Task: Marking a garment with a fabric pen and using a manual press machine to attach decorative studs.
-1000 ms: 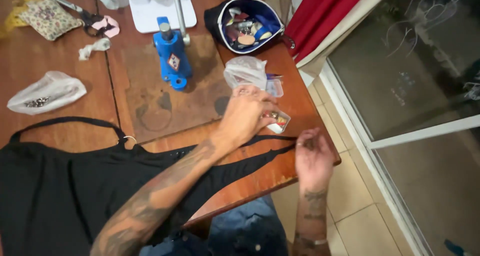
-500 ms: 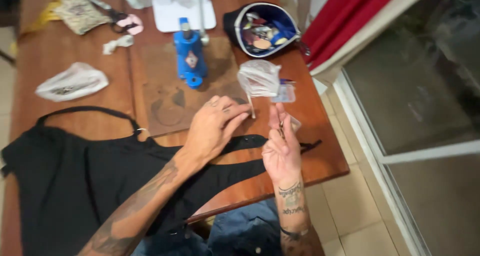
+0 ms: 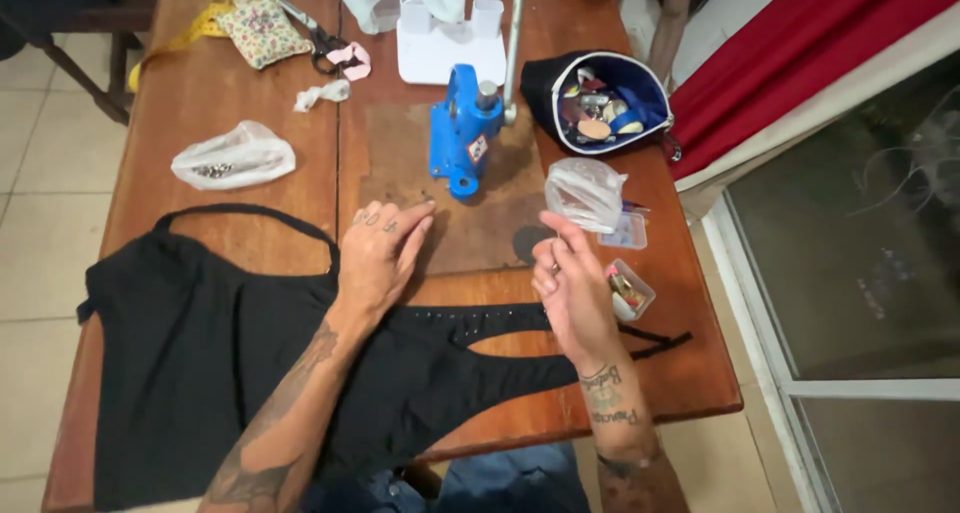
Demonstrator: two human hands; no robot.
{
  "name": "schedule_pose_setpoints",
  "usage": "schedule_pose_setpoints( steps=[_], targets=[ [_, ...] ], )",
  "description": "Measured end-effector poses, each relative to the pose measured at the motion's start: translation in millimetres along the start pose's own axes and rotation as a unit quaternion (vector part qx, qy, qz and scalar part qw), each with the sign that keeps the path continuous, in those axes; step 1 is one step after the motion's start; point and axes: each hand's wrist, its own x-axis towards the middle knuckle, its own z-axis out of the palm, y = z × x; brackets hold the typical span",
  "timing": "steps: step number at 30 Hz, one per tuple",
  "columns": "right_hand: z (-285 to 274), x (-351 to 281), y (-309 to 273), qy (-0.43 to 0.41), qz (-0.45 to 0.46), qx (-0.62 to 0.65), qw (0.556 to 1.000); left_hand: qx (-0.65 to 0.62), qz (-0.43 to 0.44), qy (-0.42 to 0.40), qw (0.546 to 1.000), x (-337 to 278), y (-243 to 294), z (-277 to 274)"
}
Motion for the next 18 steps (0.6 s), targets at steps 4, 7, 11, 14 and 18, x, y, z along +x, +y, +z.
schedule_pose_setpoints(
  steps=[4,7,11,14,18],
  targets=[
    [-5.6,25.7,19.7,0.016,-0.049,-0.062,0.997,-0.010,-0.005,0.028,1.000,1.1,3.4,-4.1],
    [13.5,46.1,27.3,0.032,-0.060,-0.058,0.996,-0.038,-0.017,0.034,0.999,3.9,5.1,-3.4],
    [46.2,69.6,48.2,0.062,-0.005,0.029,0.998,-0.184,-0.119,0.046,0.975,15.5,29.1,-2.2],
    [75.1,69.1,61.1,0.119,0.057,0.072,0.989,-0.196,-0.126,0.028,0.972,31.6,42.1,-4.5],
    [92.9,73.4,60.6,0.146,0.049,0.075,0.985,-0.208,-0.132,0.032,0.969,43.8,46.2,13.1]
  ],
)
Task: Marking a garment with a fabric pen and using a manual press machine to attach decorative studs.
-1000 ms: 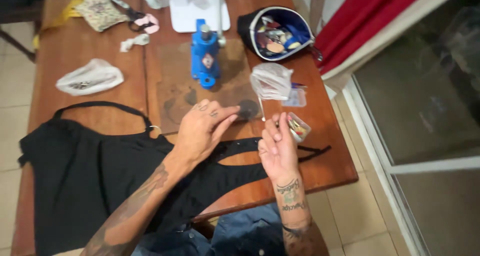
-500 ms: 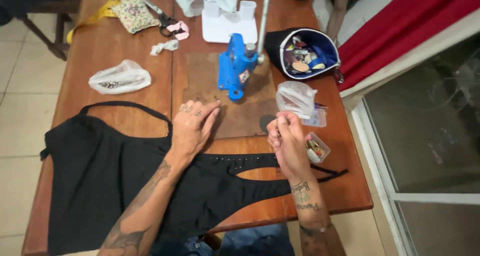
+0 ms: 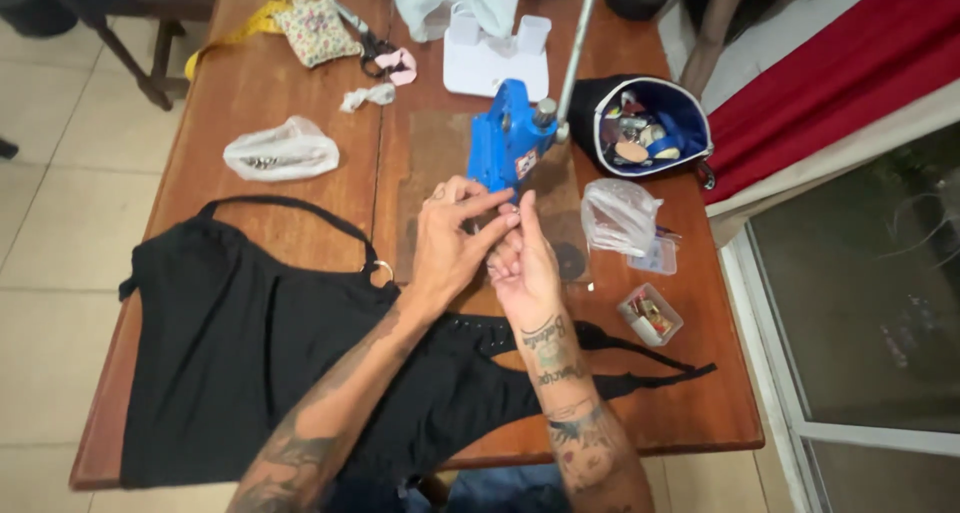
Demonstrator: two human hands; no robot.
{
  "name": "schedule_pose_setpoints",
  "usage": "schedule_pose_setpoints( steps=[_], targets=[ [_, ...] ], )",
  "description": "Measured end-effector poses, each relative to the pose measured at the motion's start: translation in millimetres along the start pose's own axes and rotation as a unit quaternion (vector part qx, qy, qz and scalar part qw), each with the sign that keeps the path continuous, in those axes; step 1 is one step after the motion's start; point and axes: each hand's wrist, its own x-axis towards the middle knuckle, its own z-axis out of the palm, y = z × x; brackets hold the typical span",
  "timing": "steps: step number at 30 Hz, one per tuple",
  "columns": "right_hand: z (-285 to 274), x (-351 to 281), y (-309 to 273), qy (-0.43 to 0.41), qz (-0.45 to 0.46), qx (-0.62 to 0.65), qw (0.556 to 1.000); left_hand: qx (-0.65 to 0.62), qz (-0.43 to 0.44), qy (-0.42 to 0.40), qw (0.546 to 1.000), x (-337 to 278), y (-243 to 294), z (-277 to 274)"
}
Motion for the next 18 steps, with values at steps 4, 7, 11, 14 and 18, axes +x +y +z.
schedule_pose_setpoints(
  steps=[4,7,11,14,18],
  targets=[
    [-8.8,16.0,-0.3,-0.025,-0.048,-0.037,0.998,-0.002,-0.011,0.015,1.000,4.4,6.9,9.0],
    [-18.2,12.6,-8.0,-0.030,-0.121,-0.159,0.979,-0.037,-0.061,0.035,0.997,1.4,-2.8,14.1],
    [-58.8,43.7,-48.5,-0.173,-0.280,-0.434,0.839,-0.134,-0.191,0.063,0.970,9.2,-7.6,7.5],
    [-39.2,33.3,-71.6,-0.144,-0.315,-0.550,0.760,-0.185,-0.225,0.074,0.954,12.6,-29.5,8.5],
    [-32.7,42.5,-58.4,-0.117,-0.339,-0.568,0.740,-0.178,-0.229,0.072,0.954,13.2,-14.8,9.4]
  ],
)
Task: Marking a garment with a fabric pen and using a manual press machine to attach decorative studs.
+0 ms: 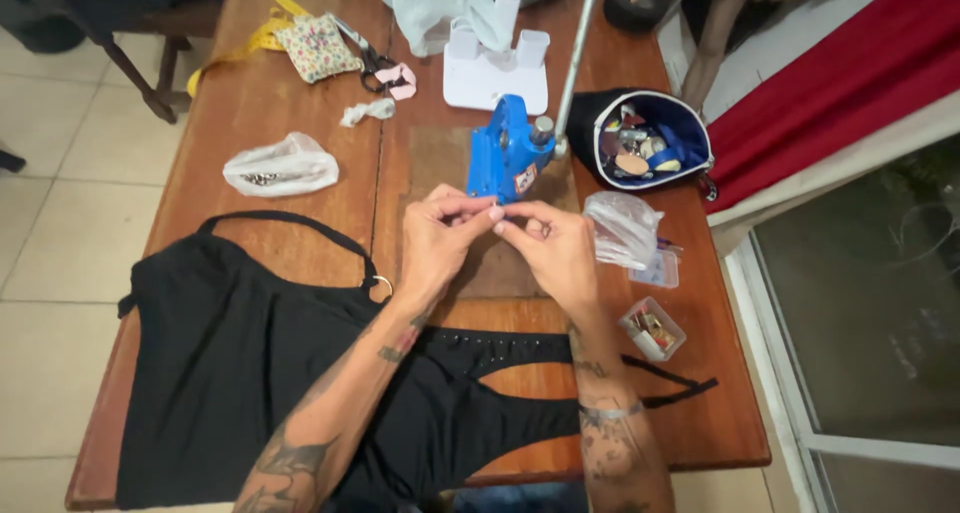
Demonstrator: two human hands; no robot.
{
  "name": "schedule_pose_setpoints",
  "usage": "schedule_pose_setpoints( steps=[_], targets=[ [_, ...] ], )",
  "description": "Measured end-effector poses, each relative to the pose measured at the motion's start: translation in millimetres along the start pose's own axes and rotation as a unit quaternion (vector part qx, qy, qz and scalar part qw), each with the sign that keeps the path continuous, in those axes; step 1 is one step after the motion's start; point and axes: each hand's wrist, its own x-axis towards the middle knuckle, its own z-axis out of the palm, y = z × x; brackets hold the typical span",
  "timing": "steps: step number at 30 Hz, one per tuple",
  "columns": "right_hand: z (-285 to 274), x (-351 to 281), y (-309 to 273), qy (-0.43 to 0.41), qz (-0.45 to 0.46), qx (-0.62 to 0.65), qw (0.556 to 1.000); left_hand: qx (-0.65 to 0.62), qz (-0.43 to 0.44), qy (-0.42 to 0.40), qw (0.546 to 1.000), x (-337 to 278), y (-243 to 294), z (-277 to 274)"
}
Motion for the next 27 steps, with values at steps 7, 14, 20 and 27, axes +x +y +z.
schedule_pose_setpoints(
  steps=[7,14,20,27],
  targets=[
    [13.1,-4.9,-7.4,0.083,0.032,0.024,0.996,0.084,0.013,-0.026,0.996,2.0,-2.3,2.6],
    [23.3,5.2,0.4,0.147,0.014,0.055,0.987,0.095,0.076,-0.014,0.992,3.0,-7.8,8.5],
    [40.9,-0.4,15.5,0.149,0.001,0.120,0.981,0.076,0.094,-0.013,0.993,0.7,-13.1,9.3],
    [44.8,-3.1,17.2,0.132,-0.002,0.145,0.981,0.079,0.089,-0.056,0.991,-0.1,-13.4,-0.7]
  ],
)
